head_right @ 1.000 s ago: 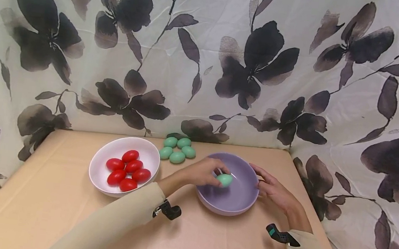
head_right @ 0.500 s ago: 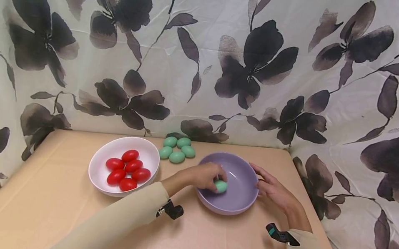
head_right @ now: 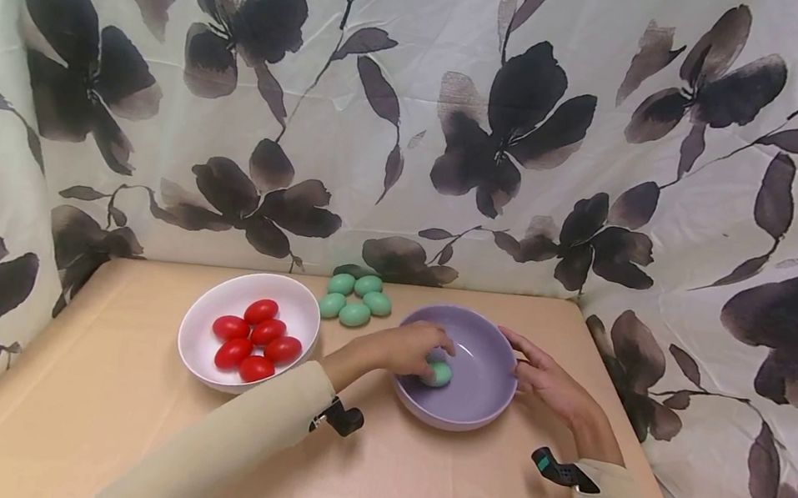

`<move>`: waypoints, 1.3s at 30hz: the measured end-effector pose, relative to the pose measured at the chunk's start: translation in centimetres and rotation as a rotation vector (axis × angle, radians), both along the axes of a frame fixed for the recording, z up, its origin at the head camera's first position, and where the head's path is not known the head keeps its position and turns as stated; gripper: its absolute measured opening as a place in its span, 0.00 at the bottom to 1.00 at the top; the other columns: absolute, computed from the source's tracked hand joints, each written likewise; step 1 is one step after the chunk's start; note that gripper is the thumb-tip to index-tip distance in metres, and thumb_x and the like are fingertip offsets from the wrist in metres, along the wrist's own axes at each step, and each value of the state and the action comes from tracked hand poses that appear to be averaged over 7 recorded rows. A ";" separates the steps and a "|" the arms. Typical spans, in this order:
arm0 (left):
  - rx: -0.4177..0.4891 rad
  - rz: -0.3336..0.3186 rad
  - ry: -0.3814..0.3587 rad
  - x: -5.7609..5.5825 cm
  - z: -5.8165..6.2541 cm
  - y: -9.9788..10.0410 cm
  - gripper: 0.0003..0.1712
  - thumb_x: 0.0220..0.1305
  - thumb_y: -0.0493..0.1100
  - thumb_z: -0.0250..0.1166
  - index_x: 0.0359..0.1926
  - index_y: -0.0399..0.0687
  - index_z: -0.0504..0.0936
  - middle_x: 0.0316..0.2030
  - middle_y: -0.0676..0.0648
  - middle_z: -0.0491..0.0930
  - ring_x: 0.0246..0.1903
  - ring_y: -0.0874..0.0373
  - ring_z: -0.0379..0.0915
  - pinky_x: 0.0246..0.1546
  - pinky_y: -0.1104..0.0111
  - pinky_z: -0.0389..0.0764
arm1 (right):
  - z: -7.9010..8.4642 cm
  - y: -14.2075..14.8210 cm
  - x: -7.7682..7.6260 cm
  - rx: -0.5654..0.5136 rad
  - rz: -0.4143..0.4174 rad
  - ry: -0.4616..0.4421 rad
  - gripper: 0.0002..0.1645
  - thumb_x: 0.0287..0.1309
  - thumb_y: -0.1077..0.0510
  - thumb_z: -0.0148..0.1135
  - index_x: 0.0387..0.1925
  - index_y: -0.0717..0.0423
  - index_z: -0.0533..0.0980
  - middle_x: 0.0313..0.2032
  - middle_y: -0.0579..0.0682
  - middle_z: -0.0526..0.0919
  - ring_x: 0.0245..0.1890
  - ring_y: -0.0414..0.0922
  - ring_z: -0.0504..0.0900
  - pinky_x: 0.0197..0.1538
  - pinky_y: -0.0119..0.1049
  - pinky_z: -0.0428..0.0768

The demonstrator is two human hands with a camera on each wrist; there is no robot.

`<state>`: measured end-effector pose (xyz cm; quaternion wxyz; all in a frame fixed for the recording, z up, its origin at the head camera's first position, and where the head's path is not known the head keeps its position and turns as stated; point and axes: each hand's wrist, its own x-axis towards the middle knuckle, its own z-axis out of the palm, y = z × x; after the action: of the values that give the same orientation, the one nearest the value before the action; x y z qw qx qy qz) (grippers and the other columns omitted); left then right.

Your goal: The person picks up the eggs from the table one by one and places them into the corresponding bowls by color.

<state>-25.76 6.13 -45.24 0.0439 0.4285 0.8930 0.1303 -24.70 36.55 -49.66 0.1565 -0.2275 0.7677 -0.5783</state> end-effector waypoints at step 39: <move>0.309 0.258 -0.101 -5.2 0.4 -11.6 0.30 0.54 0.27 0.65 0.62 0.33 0.78 0.55 0.36 0.81 0.56 0.44 0.78 0.58 0.55 0.80 | 0.1 0.0 -0.1 -0.002 0.002 0.016 0.36 0.74 0.64 0.45 0.80 0.53 0.51 0.78 0.60 0.52 0.66 0.50 0.70 0.59 0.33 0.80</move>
<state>-31.00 -5.42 -44.80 0.0051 0.3050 0.9066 0.2914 -24.80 36.55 -49.58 0.1508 -0.2333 0.7680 -0.5771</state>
